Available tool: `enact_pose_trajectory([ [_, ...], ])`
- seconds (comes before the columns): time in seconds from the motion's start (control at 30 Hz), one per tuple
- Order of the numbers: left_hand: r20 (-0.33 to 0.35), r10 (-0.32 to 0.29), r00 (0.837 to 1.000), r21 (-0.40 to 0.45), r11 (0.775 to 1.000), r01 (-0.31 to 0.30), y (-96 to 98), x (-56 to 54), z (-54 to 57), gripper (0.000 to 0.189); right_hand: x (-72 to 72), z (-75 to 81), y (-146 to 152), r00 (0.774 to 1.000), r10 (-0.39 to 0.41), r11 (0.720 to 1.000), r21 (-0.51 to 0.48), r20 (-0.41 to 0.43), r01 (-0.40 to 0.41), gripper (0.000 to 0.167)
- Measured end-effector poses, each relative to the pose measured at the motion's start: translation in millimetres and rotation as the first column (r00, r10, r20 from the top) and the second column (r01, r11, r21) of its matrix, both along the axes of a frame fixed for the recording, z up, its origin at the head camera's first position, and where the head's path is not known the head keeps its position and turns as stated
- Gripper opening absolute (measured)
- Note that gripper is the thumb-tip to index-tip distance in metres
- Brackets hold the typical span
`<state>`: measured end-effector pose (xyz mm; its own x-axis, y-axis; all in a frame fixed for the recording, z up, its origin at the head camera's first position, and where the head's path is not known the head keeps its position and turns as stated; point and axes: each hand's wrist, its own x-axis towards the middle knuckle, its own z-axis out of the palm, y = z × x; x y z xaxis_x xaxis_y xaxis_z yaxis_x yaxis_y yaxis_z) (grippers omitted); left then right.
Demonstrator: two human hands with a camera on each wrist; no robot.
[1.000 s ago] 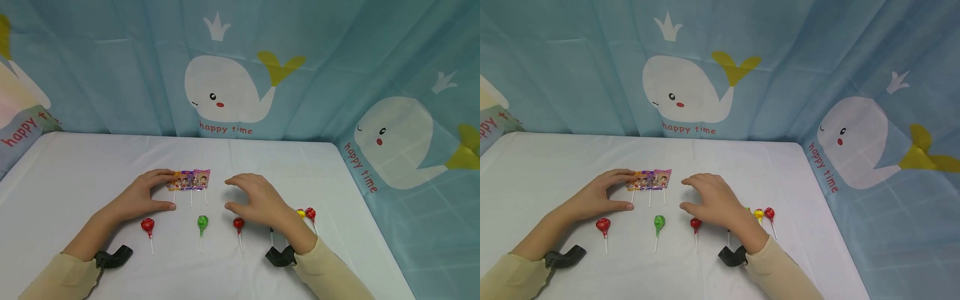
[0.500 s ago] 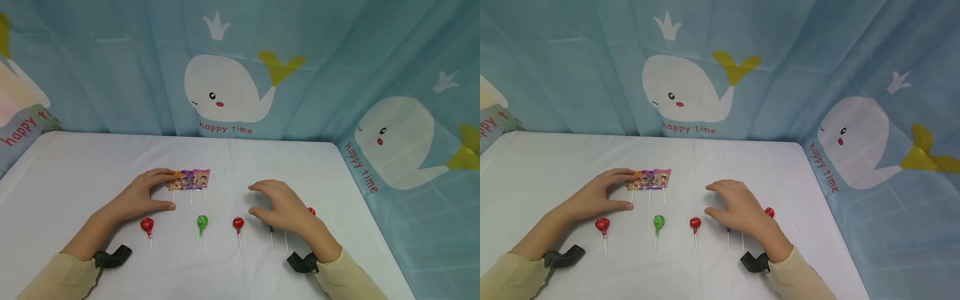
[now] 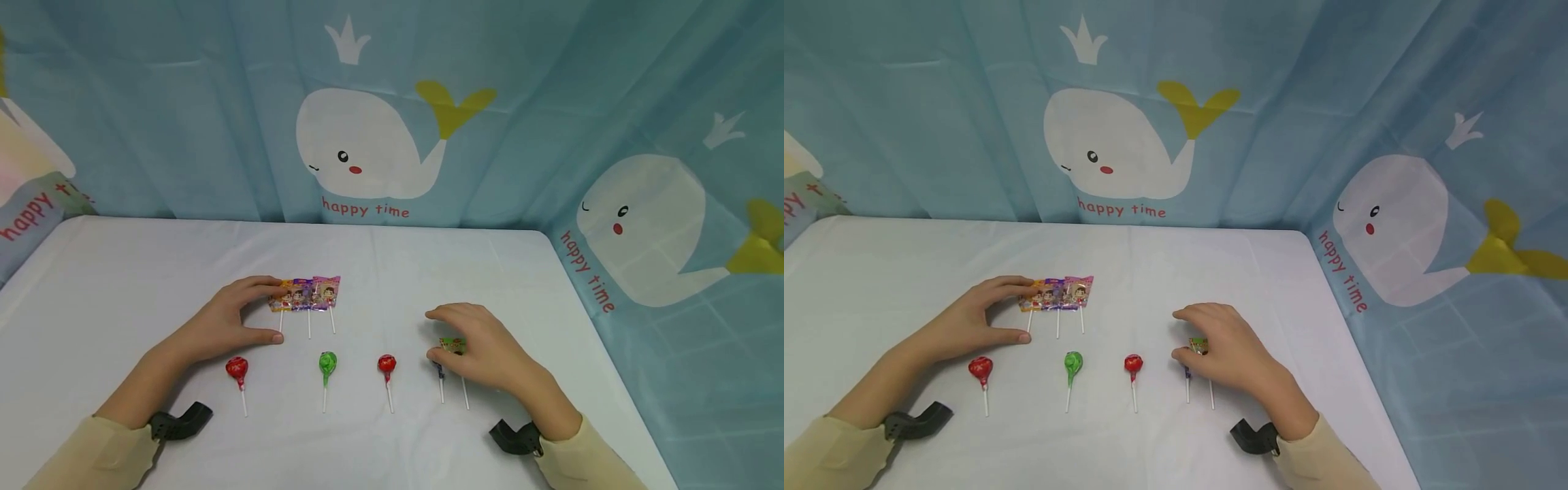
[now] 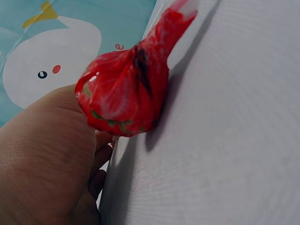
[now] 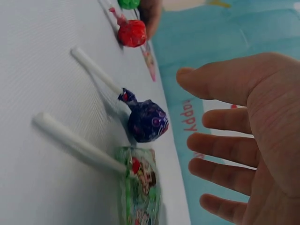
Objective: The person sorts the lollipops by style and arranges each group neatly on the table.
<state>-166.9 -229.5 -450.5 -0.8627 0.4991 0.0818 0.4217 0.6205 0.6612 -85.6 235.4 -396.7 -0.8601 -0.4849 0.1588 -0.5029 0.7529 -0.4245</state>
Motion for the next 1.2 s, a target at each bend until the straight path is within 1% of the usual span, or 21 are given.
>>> enact_pose_trajectory([
  [0.23, 0.000, 0.006, 1.000, -0.004, 1.000, -0.006, -0.2, 1.0, 0.5, 0.080, 7.6, -1.4, 10, 1.000, -0.019, 1.000, 0.023, 0.002, 0.019, 0.056],
  [0.57, -0.004, 0.002, 1.000, 0.000, 1.000, -0.002, 0.5, 1.2, 0.8, 0.080, 18.7, -8.0, 24, 0.998, -0.059, 0.996, 0.066, 0.007, 0.058, 0.060],
  [0.77, -0.006, -0.003, 1.000, 0.003, 1.000, 0.003, 1.4, 0.6, -0.8, 0.080, 25.6, -12.8, 33, 0.999, -0.050, 0.996, 0.073, -0.016, 0.051, 0.061],
  [0.9, -0.006, 0.004, 1.000, -0.006, 1.000, -0.004, 0.8, 0.7, -1.0, 0.080, 26.4, -16.2, 36, 0.999, -0.033, 0.996, 0.077, -0.042, 0.036, 0.062],
  [1.1, -0.011, 0.005, 1.000, -0.011, 1.000, -0.005, 0.4, 0.6, -0.4, 0.081, 25.0, -19.0, 38, 0.999, -0.025, 0.996, 0.081, -0.048, 0.028, 0.062],
  [1.2, -0.011, 0.003, 1.000, -0.009, 1.000, -0.003, 0.6, 0.3, -0.6, 0.081, 24.7, -20.1, 39, 0.998, -0.022, 0.996, 0.086, -0.059, 0.027, 0.059],
])
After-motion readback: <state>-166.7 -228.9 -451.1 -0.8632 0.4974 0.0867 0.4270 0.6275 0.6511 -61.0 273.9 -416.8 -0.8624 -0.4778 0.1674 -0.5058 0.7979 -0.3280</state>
